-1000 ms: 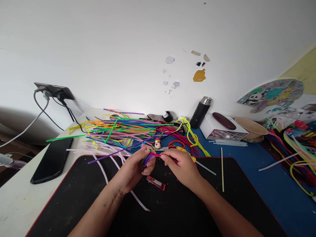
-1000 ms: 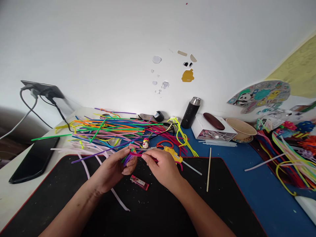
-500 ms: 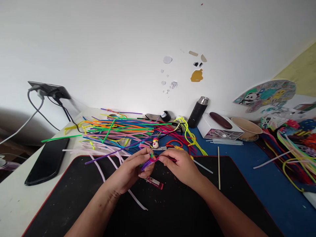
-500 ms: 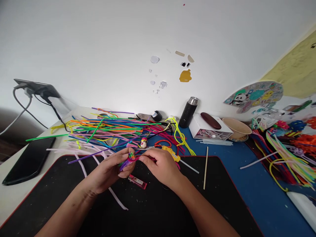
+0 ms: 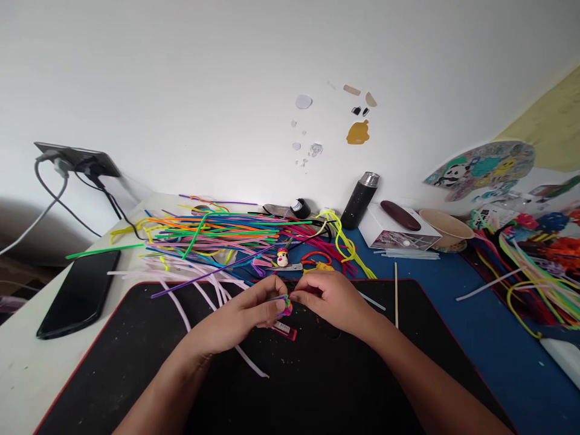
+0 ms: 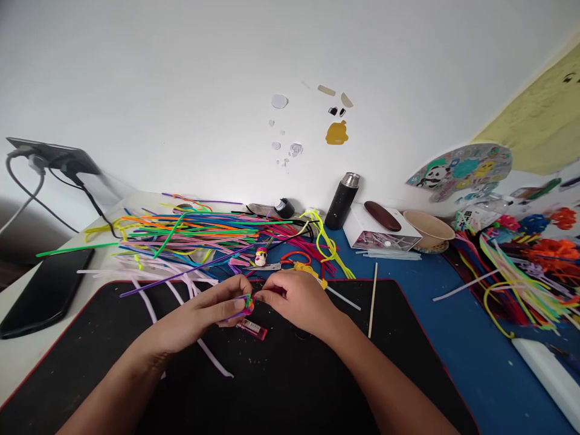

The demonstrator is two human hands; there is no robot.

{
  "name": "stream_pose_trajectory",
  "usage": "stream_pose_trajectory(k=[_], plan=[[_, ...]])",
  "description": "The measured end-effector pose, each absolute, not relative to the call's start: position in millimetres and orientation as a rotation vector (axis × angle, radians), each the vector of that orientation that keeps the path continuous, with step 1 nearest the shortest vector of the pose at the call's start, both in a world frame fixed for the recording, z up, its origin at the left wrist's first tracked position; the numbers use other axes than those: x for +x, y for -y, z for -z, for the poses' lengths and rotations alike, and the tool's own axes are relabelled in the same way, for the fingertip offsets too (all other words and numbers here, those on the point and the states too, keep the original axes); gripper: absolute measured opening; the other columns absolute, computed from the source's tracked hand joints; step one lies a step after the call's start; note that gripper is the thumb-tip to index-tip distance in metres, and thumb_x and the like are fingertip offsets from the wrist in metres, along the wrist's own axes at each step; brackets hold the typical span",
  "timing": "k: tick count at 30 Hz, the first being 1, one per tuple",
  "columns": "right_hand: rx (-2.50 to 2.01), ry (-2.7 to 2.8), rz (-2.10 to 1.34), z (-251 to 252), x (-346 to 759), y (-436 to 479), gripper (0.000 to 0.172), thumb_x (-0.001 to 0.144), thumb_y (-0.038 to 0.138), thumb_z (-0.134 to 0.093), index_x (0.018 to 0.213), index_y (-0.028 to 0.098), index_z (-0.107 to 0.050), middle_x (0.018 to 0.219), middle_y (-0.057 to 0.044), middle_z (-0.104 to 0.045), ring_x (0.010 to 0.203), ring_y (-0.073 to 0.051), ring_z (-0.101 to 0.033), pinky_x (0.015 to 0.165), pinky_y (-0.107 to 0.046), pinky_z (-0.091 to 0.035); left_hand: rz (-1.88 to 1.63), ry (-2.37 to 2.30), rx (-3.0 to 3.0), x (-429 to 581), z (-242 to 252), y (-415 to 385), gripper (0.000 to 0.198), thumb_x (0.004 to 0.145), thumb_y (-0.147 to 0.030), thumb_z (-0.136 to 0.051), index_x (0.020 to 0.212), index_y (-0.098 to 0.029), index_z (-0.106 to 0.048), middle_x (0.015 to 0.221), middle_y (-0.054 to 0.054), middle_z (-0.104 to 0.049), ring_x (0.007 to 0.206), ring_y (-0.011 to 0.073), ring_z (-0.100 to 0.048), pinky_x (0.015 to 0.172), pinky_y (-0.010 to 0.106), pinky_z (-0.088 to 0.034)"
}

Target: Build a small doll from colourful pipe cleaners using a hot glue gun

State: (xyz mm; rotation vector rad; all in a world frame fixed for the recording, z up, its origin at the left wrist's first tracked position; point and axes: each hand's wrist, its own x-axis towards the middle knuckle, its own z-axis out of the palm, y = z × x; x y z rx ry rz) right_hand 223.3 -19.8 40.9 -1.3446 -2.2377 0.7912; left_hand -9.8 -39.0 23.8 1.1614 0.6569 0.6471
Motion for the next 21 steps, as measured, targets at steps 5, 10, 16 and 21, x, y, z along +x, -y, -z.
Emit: stream_pose_trajectory(k=[5, 10, 16, 21], plan=[[-1.386, 2.301, -0.754, -44.0, 226.9, 20.6, 0.014, 0.096, 0.029, -0.080, 0.084, 0.023, -0.077, 0.081, 0.001, -0.076, 0.077, -0.017, -0.066, 0.070, -0.029, -0.041, -0.587, -0.818, 1.404, -7.7, -23.2, 40.9, 0.027, 0.102, -0.050, -0.060, 0.104, -0.023, -0.060, 0.094, 0.000, -0.054, 0.087, 0.0188, -0.050, 0.081, 0.030, -0.041], [-1.391, 2.379, -0.719, -46.0, 226.3, 18.2, 0.017, 0.098, 0.029, -0.078, 0.082, 0.022, -0.076, 0.078, 0.000, -0.075, 0.073, -0.017, -0.065, 0.067, -0.029, -0.039, -0.511, -0.956, 1.619, -3.8, -18.1, 43.1, 0.022, 0.102, -0.046, -0.058, 0.105, -0.024, -0.059, 0.096, 0.001, -0.063, 0.088, 0.0212, -0.056, 0.082, 0.032, -0.043], [-1.420, 2.408, -0.722, -49.2, 222.2, 16.8, 0.015, 0.099, 0.029, -0.076, 0.086, 0.022, -0.077, 0.079, 0.000, -0.075, 0.076, -0.017, -0.065, 0.065, -0.028, -0.037, -0.485, -1.022, 1.696, -1.4, -15.6, 43.8, 0.018, 0.103, -0.044, -0.057, 0.106, -0.026, -0.055, 0.093, 0.001, -0.068, 0.087, 0.0229, -0.062, 0.079, 0.033, -0.042], [-1.427, 2.424, -0.719, -50.2, 222.7, 16.2, 0.015, 0.100, 0.029, -0.075, 0.087, 0.022, -0.077, 0.080, 0.000, -0.076, 0.073, -0.016, -0.065, 0.064, -0.028, -0.037, -0.471, -1.074, 1.789, 1.0, -15.1, 43.5, 0.015, 0.103, -0.042, -0.054, 0.104, -0.027, -0.052, 0.087, 0.000, -0.067, 0.080, 0.0235, -0.063, 0.074, 0.033, -0.040]])
